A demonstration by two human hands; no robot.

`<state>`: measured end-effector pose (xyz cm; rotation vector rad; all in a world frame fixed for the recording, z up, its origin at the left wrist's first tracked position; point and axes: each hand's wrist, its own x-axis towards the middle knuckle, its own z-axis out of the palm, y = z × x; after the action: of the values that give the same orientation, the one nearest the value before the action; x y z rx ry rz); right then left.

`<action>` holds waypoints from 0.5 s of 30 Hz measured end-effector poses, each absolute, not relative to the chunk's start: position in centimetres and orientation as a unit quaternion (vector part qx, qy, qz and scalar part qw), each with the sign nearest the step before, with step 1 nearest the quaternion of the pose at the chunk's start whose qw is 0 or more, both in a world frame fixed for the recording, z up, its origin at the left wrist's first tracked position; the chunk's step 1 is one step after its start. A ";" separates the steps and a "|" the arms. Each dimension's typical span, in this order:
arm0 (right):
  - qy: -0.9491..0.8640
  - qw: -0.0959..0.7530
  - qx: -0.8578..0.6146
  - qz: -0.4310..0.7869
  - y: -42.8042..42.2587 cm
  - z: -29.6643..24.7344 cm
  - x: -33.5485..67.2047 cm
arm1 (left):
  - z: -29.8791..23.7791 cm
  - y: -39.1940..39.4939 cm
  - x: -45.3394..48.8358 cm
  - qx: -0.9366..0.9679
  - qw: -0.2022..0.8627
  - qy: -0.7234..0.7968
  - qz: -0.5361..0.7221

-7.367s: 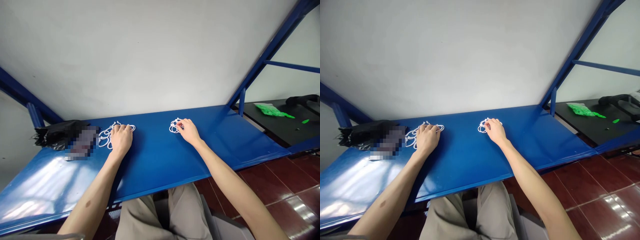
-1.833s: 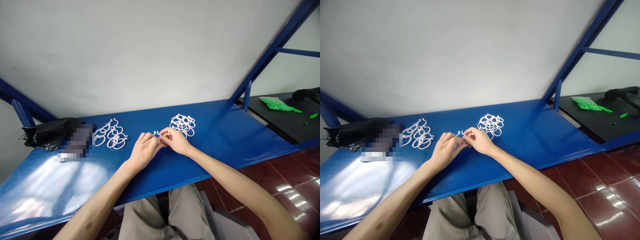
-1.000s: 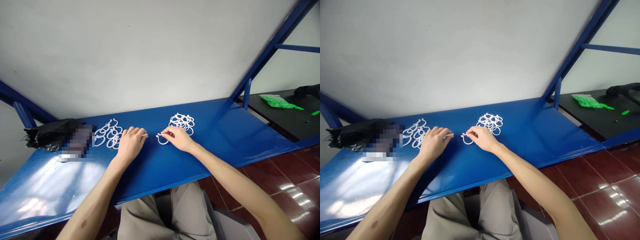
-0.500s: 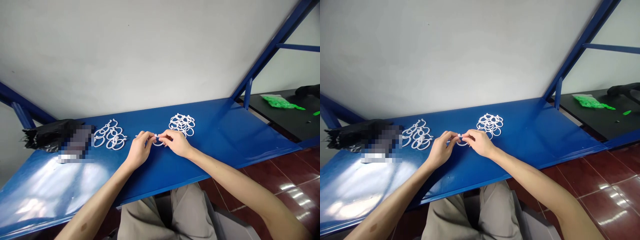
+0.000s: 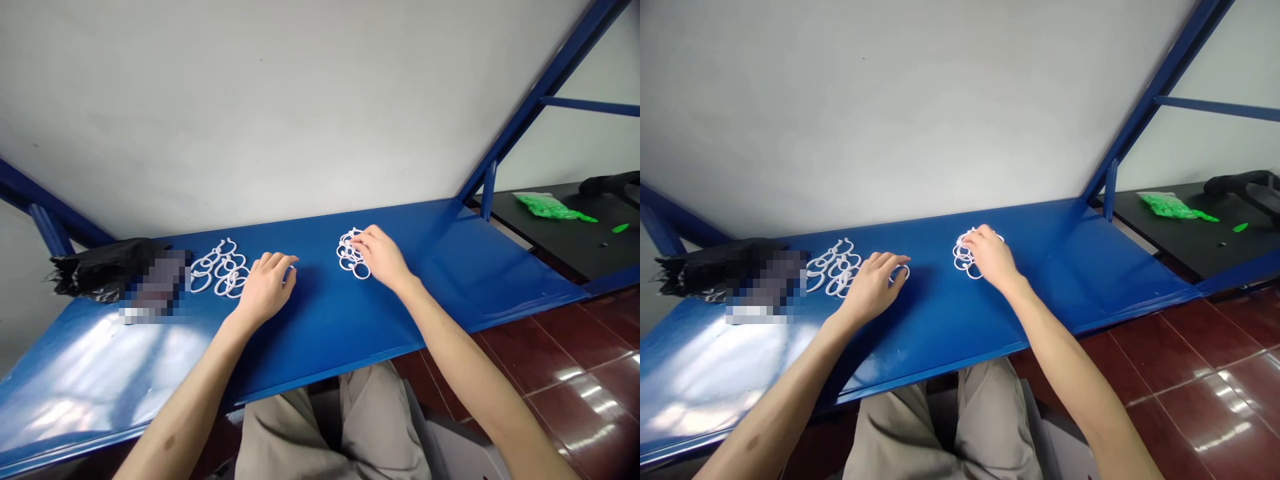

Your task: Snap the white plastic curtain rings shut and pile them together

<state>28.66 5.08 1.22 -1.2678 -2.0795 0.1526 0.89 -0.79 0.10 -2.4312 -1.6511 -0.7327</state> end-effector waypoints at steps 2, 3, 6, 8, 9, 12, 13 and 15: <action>-0.771 0.306 -0.557 0.043 6.2 1.4 31.2 | -0.1 -0.5 -0.2 -0.789 0.081 -0.578 -0.191; -0.761 0.289 -0.580 0.042 6.6 1.4 32.3 | -0.2 -0.4 -0.7 -0.785 0.085 -0.590 -0.169; -0.754 0.249 -0.606 0.054 7.1 1.4 34.2 | -0.6 -0.1 -1.6 -0.777 0.085 -0.610 -0.130; -0.757 0.226 -0.609 0.076 7.0 1.4 34.5 | -0.7 0.0 -1.8 -0.775 0.083 -0.615 -0.120; -0.756 0.217 -0.612 0.086 6.9 1.4 34.5 | -0.7 0.0 -1.7 -0.774 0.083 -0.617 -0.118; -0.743 0.196 -0.634 0.088 6.8 1.5 34.4 | -0.8 0.0 -1.6 -0.771 0.083 -0.621 -0.114; -0.739 0.191 -0.641 0.083 6.8 1.5 34.4 | -0.8 0.0 -1.5 -0.770 0.083 -0.623 -0.113; -0.734 0.183 -0.649 0.081 6.8 1.4 34.4 | -0.8 0.0 -1.4 -0.767 0.083 -0.627 -0.111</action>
<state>34.45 6.82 1.43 -1.8297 -2.0721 0.2273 -1.42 -0.04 -0.75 -2.2898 -1.8723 -0.3315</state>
